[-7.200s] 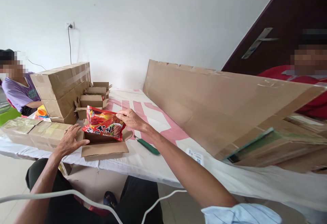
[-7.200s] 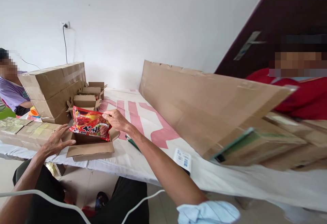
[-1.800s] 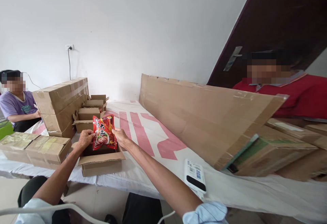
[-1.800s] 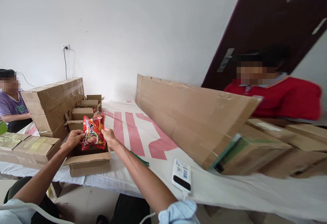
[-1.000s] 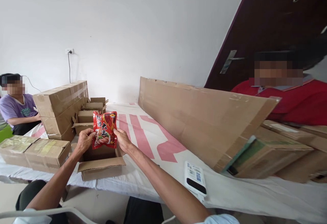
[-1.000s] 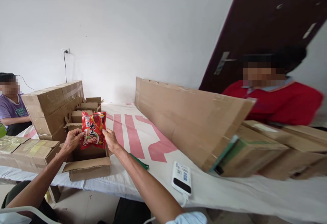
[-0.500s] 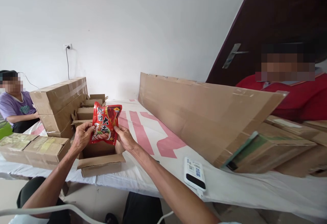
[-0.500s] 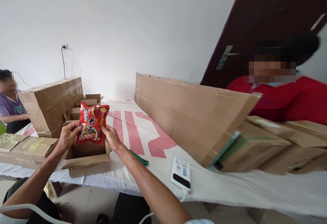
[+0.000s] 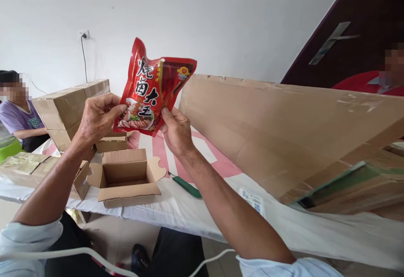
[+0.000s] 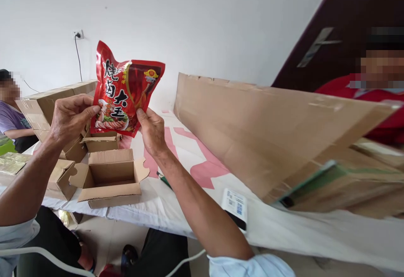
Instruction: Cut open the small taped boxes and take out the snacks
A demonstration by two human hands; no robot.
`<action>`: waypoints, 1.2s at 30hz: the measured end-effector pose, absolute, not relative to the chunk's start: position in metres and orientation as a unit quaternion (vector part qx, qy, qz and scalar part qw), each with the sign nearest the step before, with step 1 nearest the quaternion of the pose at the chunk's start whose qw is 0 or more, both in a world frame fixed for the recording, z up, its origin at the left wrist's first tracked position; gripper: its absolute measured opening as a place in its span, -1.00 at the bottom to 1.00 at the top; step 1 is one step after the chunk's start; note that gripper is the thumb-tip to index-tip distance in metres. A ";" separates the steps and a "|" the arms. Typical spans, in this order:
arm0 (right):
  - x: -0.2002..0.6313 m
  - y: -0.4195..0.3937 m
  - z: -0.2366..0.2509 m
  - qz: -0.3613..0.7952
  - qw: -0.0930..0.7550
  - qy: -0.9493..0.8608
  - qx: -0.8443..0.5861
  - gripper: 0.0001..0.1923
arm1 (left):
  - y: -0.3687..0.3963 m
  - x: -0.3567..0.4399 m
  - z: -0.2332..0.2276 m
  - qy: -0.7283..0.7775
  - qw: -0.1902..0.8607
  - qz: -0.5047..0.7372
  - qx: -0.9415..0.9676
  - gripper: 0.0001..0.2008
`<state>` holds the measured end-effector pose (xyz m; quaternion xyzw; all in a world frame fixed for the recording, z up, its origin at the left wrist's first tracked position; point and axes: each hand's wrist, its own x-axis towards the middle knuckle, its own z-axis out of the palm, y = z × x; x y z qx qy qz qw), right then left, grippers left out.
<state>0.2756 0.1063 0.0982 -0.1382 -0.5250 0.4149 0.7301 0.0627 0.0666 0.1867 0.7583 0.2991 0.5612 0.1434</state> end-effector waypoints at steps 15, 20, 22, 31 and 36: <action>0.336 0.152 -0.023 0.353 0.796 -0.317 -0.374 -0.50 | 0.127 0.028 0.039 0.539 0.022 -0.048 0.841 -0.48; 0.341 0.162 -0.051 0.340 0.788 -0.307 -0.411 -0.46 | 0.118 0.037 0.025 0.494 0.033 -0.022 0.868 -0.58; 0.339 0.166 -0.060 0.341 0.776 -0.320 -0.424 -0.45 | 0.117 0.040 0.027 0.463 0.048 -0.014 0.885 -0.54; 0.310 0.173 -0.079 0.424 0.691 -0.439 -0.387 -0.42 | 0.171 0.045 0.065 0.493 0.231 0.244 0.803 -0.25; 0.294 0.175 -0.087 0.491 0.609 -0.518 -0.346 -0.45 | 0.187 0.057 0.060 0.507 0.332 0.307 0.734 -0.17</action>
